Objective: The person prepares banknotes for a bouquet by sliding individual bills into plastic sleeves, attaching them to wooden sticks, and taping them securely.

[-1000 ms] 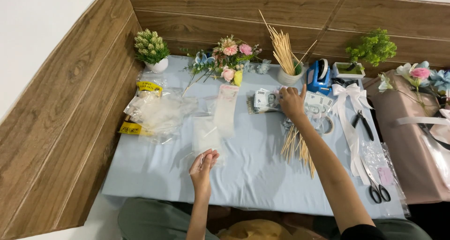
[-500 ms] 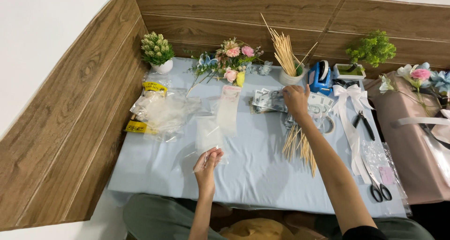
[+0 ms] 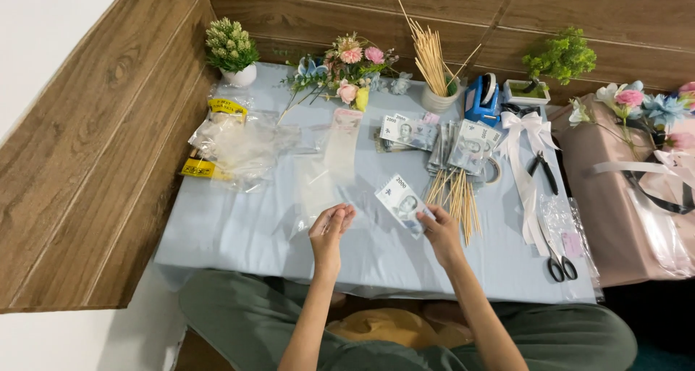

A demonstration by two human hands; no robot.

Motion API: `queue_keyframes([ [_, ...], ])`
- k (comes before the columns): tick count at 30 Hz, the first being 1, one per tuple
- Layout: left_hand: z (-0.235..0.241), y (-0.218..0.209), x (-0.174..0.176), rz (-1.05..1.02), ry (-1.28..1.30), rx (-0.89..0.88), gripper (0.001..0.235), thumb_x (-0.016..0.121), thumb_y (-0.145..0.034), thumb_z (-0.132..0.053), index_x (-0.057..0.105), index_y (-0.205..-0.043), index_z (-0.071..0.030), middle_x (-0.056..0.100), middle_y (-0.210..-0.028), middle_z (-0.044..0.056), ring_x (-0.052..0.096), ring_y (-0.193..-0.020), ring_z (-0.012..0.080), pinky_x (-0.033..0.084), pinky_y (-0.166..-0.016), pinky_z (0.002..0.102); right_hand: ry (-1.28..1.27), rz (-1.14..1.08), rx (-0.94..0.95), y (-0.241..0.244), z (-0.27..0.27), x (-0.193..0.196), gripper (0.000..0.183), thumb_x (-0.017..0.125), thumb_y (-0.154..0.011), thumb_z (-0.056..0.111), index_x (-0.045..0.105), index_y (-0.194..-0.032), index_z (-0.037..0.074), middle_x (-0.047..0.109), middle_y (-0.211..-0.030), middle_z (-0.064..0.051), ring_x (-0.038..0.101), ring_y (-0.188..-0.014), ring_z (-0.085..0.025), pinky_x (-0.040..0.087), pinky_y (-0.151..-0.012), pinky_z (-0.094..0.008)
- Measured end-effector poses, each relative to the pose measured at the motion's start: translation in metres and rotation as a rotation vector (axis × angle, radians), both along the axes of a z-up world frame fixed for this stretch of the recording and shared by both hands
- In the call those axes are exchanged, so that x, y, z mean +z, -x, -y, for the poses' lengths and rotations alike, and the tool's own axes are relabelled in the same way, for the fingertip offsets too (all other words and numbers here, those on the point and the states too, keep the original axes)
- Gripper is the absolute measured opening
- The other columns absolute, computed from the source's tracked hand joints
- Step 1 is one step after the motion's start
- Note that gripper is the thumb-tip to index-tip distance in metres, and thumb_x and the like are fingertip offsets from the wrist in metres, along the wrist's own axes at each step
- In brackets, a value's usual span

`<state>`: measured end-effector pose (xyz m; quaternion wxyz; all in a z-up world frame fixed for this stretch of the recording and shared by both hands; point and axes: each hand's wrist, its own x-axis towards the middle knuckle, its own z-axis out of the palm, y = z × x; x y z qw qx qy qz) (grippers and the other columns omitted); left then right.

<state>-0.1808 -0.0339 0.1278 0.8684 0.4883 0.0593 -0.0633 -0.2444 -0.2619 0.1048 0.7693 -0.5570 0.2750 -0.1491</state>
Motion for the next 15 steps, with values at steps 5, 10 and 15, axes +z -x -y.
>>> queue_keyframes([
  [5, 0.011, 0.012, -0.001, 0.012, -0.023, -0.032, 0.025, 0.068, -0.096, -0.013, 0.070, -0.113, 0.005, 0.076, -0.104, 0.024, 0.074, -0.100, 0.0354, 0.058, -0.092, 0.043, -0.052, 0.007, -0.030, 0.039, -0.026, 0.023, 0.015, 0.074, -0.089, 0.001, 0.072, -0.103, 0.005, 0.058, -0.075, 0.001, 0.059, -0.069, -0.009, 0.053, -0.069, -0.024],
  [10, 0.017, 0.022, 0.008, 0.060, -0.039, -0.056, 0.023, 0.069, -0.095, -0.012, 0.071, -0.111, 0.005, 0.076, -0.104, 0.025, 0.074, -0.099, 0.0345, 0.059, -0.090, 0.041, -0.033, 0.068, -0.054, 0.052, -0.033, 0.046, 0.017, 0.071, -0.092, 0.001, 0.073, -0.109, 0.004, 0.053, -0.060, 0.003, 0.057, -0.060, -0.006, 0.053, -0.066, -0.021],
  [15, 0.018, 0.028, 0.013, 0.079, -0.068, -0.083, 0.024, 0.069, -0.096, -0.012, 0.071, -0.114, 0.004, 0.076, -0.105, 0.024, 0.074, -0.102, 0.0317, 0.060, -0.092, 0.037, -0.006, 0.078, -0.029, 0.056, -0.030, 0.036, 0.016, 0.071, -0.092, 0.002, 0.073, -0.108, 0.003, 0.056, -0.055, 0.002, 0.059, -0.057, -0.006, 0.055, -0.063, -0.023],
])
